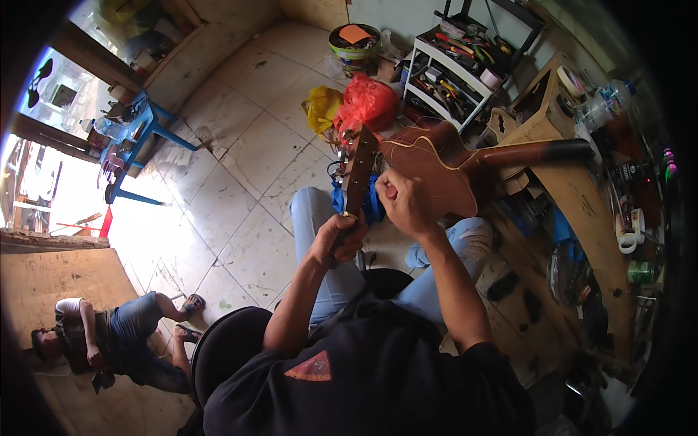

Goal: The person sits in a workshop and uses a screwdriver to remove the nut from the headstock of an acoustic guitar. They then detach the headstock from the neck and inspect the joint.

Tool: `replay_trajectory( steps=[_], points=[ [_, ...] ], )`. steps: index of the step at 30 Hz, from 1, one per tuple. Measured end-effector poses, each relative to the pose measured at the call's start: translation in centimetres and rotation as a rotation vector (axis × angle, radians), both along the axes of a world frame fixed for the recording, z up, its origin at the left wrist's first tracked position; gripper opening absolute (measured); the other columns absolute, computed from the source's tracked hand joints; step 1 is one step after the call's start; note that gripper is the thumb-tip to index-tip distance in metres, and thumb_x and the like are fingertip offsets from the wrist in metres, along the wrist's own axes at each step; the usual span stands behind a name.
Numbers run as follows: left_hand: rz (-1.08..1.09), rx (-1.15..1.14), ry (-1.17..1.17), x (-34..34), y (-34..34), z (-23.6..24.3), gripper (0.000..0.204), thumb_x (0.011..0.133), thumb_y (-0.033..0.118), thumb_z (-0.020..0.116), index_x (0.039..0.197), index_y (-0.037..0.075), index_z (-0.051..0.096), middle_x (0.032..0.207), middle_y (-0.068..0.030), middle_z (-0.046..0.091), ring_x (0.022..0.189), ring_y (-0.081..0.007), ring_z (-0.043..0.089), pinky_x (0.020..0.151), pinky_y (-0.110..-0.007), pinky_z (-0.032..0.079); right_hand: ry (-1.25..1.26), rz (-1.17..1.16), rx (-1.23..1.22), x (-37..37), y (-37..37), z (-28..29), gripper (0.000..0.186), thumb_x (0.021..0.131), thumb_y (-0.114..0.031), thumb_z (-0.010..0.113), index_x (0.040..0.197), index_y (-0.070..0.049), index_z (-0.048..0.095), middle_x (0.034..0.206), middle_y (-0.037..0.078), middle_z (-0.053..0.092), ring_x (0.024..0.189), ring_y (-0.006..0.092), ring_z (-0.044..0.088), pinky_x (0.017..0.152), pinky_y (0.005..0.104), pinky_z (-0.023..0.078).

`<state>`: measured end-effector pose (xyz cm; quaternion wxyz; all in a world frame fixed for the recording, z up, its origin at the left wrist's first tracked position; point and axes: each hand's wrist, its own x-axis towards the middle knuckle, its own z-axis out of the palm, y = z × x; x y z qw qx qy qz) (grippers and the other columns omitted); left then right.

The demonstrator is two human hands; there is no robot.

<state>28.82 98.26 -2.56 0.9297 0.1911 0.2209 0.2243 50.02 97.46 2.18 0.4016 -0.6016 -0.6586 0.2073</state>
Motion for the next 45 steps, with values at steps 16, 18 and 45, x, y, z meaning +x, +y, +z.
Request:
replay_trajectory(
  steps=[16, 18, 45],
  points=[
    [-0.017, -0.011, 0.023, 0.1, -0.3, -2.9, 0.028, 0.09, 0.034, 0.059, 0.102, 0.009, 0.053, 0.065, -0.0004, 0.042, 0.038, -0.0096, 0.036, 0.033, -0.025, 0.03, -0.233, -0.12, -0.004, 6.0, 1.6, 0.2, 0.009, 0.093, -0.012, 0.064, 0.094, -0.003, 0.064, 0.076, 0.017, 0.069, 0.071, 0.0332, 0.071, 0.062, 0.0417, 0.054],
    [-0.007, -0.125, -0.21, -0.9, 0.1, -3.0, 0.033, 0.09, 0.031, 0.058, 0.107, 0.003, 0.049, 0.066, -0.0045, 0.043, 0.037, -0.0111, 0.039, 0.033, -0.026, 0.033, -0.172, -0.135, -0.06, 7.1, 1.5, 0.4, 0.014, 0.091, -0.008, 0.064, 0.103, -0.001, 0.066, 0.087, 0.017, 0.072, 0.078, 0.0354, 0.071, 0.066, 0.0422, 0.055],
    [0.044, 0.899, 0.905, 3.7, -0.2, 1.6, 0.045, 0.086, 0.038, 0.077, 0.093, 0.005, 0.047, 0.069, -0.0052, 0.058, 0.045, -0.0154, 0.053, 0.048, -0.033, 0.047, 1.097, -0.342, 0.23, 10.9, -6.9, 3.2, 0.027, 0.098, -0.01, 0.056, 0.124, -0.002, 0.052, 0.086, 0.005, 0.054, 0.074, 0.0125, 0.05, 0.072, 0.0319, 0.046]
  ],
)
